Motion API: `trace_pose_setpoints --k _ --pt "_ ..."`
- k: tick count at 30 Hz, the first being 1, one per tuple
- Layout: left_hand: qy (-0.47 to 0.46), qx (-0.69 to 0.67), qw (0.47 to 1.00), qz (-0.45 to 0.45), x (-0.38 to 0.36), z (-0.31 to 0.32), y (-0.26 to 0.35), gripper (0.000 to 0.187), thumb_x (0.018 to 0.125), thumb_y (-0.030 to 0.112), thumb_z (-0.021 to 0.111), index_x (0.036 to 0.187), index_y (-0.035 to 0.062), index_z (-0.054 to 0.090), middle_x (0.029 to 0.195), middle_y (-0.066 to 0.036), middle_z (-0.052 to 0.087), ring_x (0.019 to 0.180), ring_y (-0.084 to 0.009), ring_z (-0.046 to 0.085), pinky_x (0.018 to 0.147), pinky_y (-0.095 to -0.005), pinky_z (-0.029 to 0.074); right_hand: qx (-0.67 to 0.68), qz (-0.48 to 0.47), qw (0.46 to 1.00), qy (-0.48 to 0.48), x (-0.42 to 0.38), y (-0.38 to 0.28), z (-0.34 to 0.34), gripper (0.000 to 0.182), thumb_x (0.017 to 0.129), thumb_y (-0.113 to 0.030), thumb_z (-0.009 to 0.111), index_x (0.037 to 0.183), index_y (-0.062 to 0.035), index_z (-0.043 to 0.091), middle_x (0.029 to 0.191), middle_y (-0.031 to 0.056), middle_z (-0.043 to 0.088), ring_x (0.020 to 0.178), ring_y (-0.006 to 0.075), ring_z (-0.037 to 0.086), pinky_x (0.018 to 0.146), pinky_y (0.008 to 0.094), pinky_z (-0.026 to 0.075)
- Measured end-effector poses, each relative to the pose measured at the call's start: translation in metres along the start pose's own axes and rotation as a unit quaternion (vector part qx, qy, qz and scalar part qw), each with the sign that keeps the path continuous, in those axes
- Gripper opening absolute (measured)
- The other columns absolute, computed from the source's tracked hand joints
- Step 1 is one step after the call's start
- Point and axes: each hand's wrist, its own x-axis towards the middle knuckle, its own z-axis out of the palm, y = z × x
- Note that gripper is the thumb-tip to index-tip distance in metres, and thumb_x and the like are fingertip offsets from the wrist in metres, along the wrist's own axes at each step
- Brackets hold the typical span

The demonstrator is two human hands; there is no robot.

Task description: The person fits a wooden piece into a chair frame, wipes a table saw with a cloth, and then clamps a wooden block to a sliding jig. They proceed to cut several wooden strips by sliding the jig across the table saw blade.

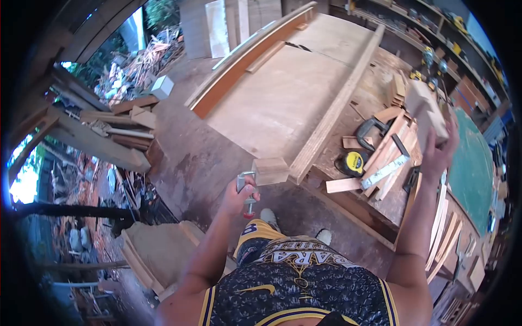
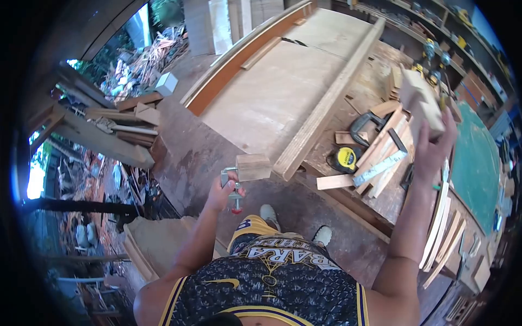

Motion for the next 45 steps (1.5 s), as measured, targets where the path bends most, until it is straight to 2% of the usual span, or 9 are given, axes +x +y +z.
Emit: trace_pose_setpoints --k 4,12,19,22,24,26,28,31,45 --pt "0.041 -0.017 0.999 0.030 -0.003 -0.051 -0.007 0.021 0.089 0.021 0.062 0.098 0.0030 0.056 0.075 -0.007 0.063 0.068 -0.0149 0.060 0.066 -0.0298 0.051 0.226 -0.015 0.956 -0.187 -0.007 -0.078 0.134 0.045 0.086 -0.001 0.064 0.129 -0.0055 0.050 0.126 0.0132 0.049 0.114 0.0223 0.053 0.087 0.0314 0.050" --pt "0.111 0.052 0.992 -0.034 -0.023 -0.228 0.012 0.019 0.087 0.019 0.063 0.097 0.0047 0.057 0.073 -0.005 0.061 0.066 -0.0120 0.059 0.057 -0.0263 0.049 0.086 -0.291 0.751 -0.586 -0.037 -0.234 0.444 0.047 0.080 -0.006 0.070 0.124 -0.0116 0.054 0.124 0.0129 0.049 0.109 0.0329 0.055 0.094 0.0395 0.048" --pt "0.221 -0.008 0.975 0.021 -0.041 -0.374 0.017 0.029 0.087 0.027 0.067 0.095 0.0012 0.056 0.072 -0.007 0.060 0.068 -0.0174 0.061 0.067 -0.0325 0.052 -0.043 -0.477 0.596 -0.645 -0.014 -0.278 0.590 0.068 0.073 0.000 0.073 0.133 -0.0143 0.047 0.134 0.0100 0.047 0.128 0.0297 0.044 0.108 0.0393 0.040" --pt "0.242 -0.023 0.969 0.037 -0.020 -0.407 0.018 0.046 0.084 0.044 0.071 0.094 0.0022 0.054 0.072 -0.007 0.058 0.067 -0.0179 0.061 0.065 -0.0338 0.052 -0.001 -0.470 0.615 -0.634 -0.009 -0.279 0.593 0.074 0.070 -0.001 0.075 0.137 -0.0151 0.045 0.139 0.0098 0.044 0.132 0.0294 0.041 0.112 0.0396 0.036" --pt "0.251 -0.035 0.967 0.037 0.000 -0.425 0.023 0.049 0.084 0.046 0.071 0.095 0.0021 0.054 0.072 -0.007 0.058 0.067 -0.0185 0.061 0.066 -0.0349 0.052 0.025 -0.428 0.654 -0.623 -0.017 -0.287 0.577 0.081 0.067 -0.005 0.080 0.139 -0.0153 0.043 0.142 0.0108 0.042 0.133 0.0309 0.039 0.114 0.0408 0.032" --pt "0.219 -0.023 0.975 0.040 0.026 -0.441 0.033 0.049 0.084 0.047 0.071 0.095 0.0020 0.054 0.072 -0.007 0.058 0.067 -0.0188 0.061 0.066 -0.0356 0.052 0.123 -0.219 0.846 -0.471 -0.034 -0.272 0.568 0.089 0.063 -0.011 0.085 0.141 -0.0146 0.041 0.142 0.0123 0.042 0.134 0.0317 0.038 0.113 0.0423 0.032" --pt "0.184 -0.005 0.982 0.047 0.060 -0.457 0.049 0.050 0.084 0.047 0.071 0.095 0.0020 0.054 0.073 -0.007 0.058 0.068 -0.0191 0.061 0.067 -0.0363 0.052 0.113 -0.040 0.921 -0.372 -0.079 -0.234 0.570 0.100 0.061 -0.021 0.089 0.144 -0.0070 0.034 0.145 0.0165 0.038 0.137 0.0308 0.036 0.112 0.0430 0.033" --pt "0.150 0.010 0.988 0.039 0.110 -0.477 0.073 0.052 0.083 0.050 0.070 0.095 0.0019 0.055 0.073 -0.007 0.059 0.068 -0.0193 0.061 0.068 -0.0377 0.052 0.137 0.290 0.854 -0.409 -0.154 -0.232 0.575 0.105 0.067 -0.015 0.086 0.148 0.0004 0.022 0.144 0.0214 0.039 0.136 0.0284 0.038 0.111 0.0417 0.034" --pt "-0.059 0.074 0.995 -0.021 0.388 -0.613 0.158 0.048 0.084 0.044 0.069 0.093 -0.0003 0.055 0.073 -0.009 0.060 0.068 -0.0194 0.061 0.066 -0.0340 0.051 0.054 0.457 0.842 -0.280 -0.204 -0.253 0.628 0.060 0.081 -0.007 0.070 0.133 0.0046 0.042 0.120 0.0198 0.061 0.110 0.0257 0.061 0.093 0.0357 0.049"
